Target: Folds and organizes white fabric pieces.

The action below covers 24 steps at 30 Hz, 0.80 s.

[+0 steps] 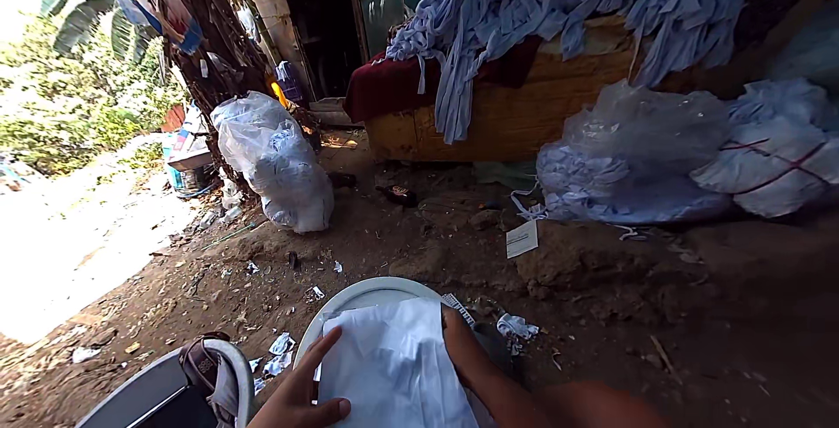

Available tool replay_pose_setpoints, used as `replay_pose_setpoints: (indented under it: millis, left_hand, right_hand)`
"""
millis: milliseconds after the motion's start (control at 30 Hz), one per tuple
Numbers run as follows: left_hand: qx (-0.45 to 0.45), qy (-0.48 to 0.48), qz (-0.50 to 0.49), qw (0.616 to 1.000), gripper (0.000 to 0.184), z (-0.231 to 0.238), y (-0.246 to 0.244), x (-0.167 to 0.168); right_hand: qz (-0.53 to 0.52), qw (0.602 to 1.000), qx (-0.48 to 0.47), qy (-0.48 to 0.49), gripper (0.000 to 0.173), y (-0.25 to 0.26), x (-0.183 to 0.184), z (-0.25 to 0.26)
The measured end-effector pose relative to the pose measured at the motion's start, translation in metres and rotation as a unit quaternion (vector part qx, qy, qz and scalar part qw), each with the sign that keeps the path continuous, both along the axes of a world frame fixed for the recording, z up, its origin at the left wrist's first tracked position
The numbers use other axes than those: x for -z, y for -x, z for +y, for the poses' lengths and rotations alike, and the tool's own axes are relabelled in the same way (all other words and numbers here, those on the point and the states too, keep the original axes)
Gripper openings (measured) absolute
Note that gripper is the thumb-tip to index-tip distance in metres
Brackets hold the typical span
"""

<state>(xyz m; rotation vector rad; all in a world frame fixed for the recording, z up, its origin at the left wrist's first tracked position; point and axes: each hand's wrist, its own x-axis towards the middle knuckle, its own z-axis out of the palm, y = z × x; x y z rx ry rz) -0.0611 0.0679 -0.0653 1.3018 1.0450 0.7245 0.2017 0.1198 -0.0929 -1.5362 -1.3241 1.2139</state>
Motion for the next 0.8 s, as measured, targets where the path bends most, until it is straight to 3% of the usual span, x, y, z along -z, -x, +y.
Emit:
replay_pose_setpoints:
  millis: [167,233,300,333,433,533,633,700,800]
  left_hand:
    - [0.021,0.026,0.071,0.997,0.099,0.010,0.000,0.014]
    - [0.027,0.021,0.072,0.997,0.099,0.012,0.001,0.018]
    - [0.027,0.013,0.077,0.997,0.099,0.012,0.003,0.019]
    - [0.025,0.007,0.083,0.996,0.098,0.012,0.004,0.018]
    - [0.012,0.004,0.093,0.996,0.097,0.012,0.005,0.015]
    - [0.005,0.003,0.105,0.994,0.097,0.013,0.005,0.014]
    - [0.020,-0.004,0.130,0.991,0.099,0.015,0.005,0.012]
    - [0.033,-0.016,0.149,0.988,0.101,0.015,0.006,0.012]
    - [0.043,-0.020,0.172,0.984,0.102,0.015,0.007,0.010]
  right_hand:
    - [0.132,0.985,0.058,0.093,0.039,0.003,-0.005,0.008]
    - [0.089,0.993,0.036,0.070,0.045,-0.001,-0.003,0.006]
    - [-0.031,0.999,-0.027,0.025,0.074,-0.008,-0.003,0.003]
    - [-0.085,0.995,-0.056,0.010,0.081,-0.009,-0.007,0.001]
    - [-0.167,0.981,-0.102,0.013,0.071,-0.010,-0.020,-0.008]
    - [-0.176,0.971,-0.146,0.064,0.067,-0.017,-0.034,-0.013]
    - [-0.157,0.952,-0.237,0.111,0.092,-0.027,-0.042,-0.019]
    - [-0.162,0.936,-0.284,0.127,0.096,-0.029,-0.046,-0.023]
    - [-0.157,0.919,-0.330,0.149,0.073,-0.033,-0.054,-0.027]
